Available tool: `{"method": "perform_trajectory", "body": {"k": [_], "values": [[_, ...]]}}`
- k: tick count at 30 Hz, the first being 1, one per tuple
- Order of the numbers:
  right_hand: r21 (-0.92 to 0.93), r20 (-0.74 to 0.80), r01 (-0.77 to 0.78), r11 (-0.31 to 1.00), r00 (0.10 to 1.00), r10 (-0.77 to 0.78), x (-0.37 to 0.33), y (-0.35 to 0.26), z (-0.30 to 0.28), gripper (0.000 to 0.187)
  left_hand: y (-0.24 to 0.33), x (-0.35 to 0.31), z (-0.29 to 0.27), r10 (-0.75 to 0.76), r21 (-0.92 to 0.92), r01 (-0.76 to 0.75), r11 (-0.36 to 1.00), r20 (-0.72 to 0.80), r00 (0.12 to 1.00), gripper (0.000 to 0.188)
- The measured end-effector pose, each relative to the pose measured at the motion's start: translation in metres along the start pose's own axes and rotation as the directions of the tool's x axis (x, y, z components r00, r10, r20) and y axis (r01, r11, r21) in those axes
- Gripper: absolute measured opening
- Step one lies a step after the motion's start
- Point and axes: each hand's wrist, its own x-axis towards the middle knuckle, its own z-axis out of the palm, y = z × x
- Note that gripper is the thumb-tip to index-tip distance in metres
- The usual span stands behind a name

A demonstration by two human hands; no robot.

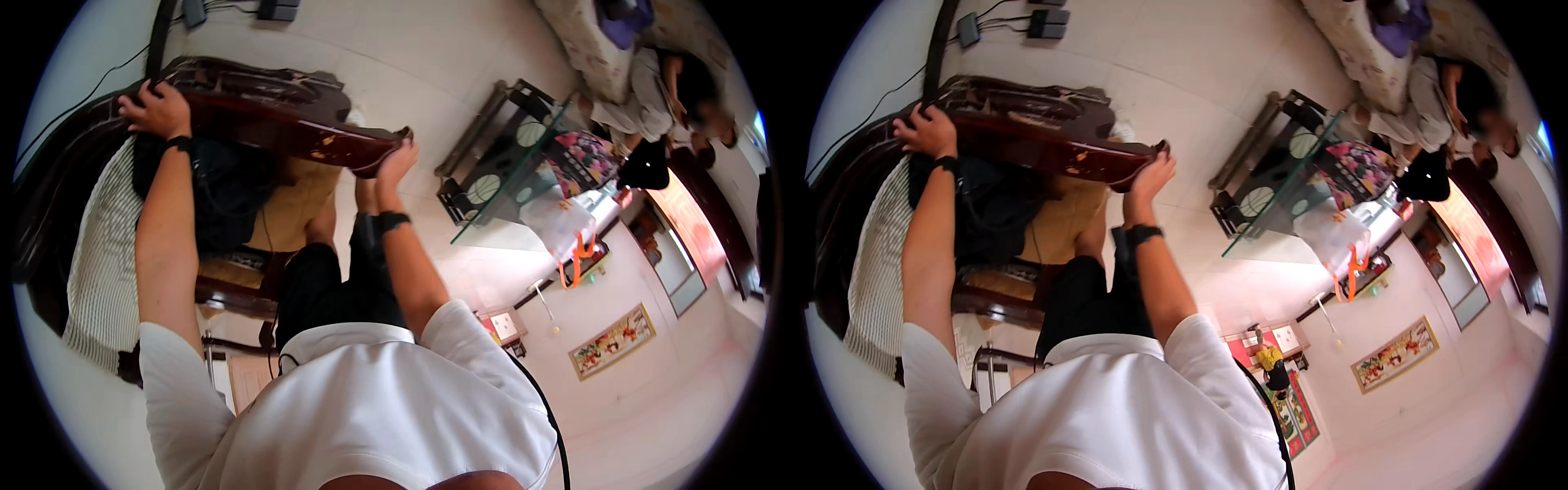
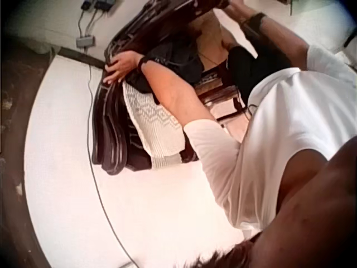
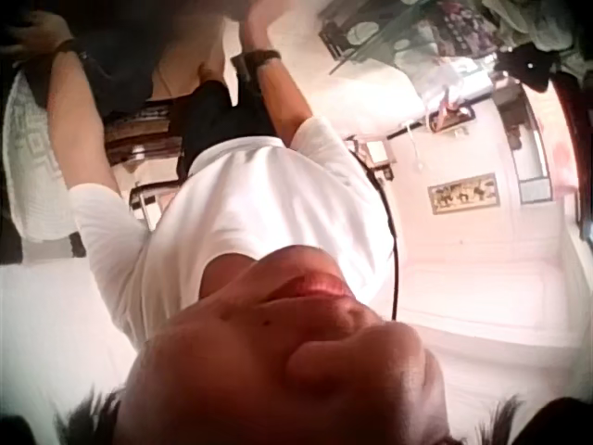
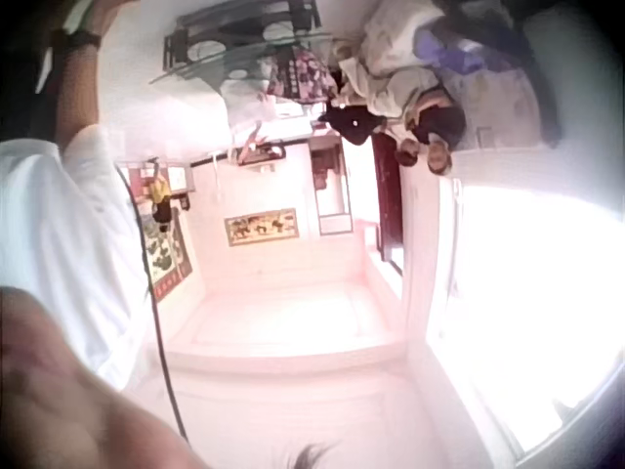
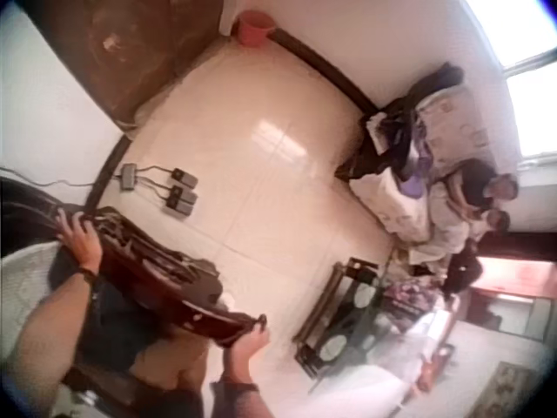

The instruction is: The person wipes a glass table, a wooden armchair, and a metal stair railing using a cloth.

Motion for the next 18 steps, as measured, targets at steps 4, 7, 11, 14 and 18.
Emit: {"method": "perform_trajectory", "body": {"k": [4,7,11,14,18], "values": [[-0.187,-0.217,0.153,0.97,0.957,-0.193,-0.05,-0.016,0.007,0.041,0.0,-0.002,-0.001,-0.028,-0.001,0.028,1.0,0.018,0.999,0.037],[-0.012,-0.268,0.157,0.987,0.951,-0.155,-0.029,-0.012,0.018,0.043,0.01,0.0,-0.006,-0.009,-0.028,0.009,1.0,0.021,1.0,0.037],[0.222,-0.149,0.019,0.975,0.989,0.014,-0.005,0.002,0.016,0.041,0.017,0.0,-0.012,-0.007,-0.041,0.009,0.999,0.041,0.999,0.038],[0.685,0.199,-0.161,0.71,0.979,0.029,0.024,0.038,0.022,0.037,0.014,0.003,-0.007,0.005,-0.037,-0.004,0.999,0.031,1.0,0.038],[0.652,0.574,-0.624,0.431,0.777,0.257,0.019,0.011,0.002,0.036,0.014,-0.001,-0.009,0.01,-0.039,-0.008,0.999,0.049,0.999,0.04]]}}
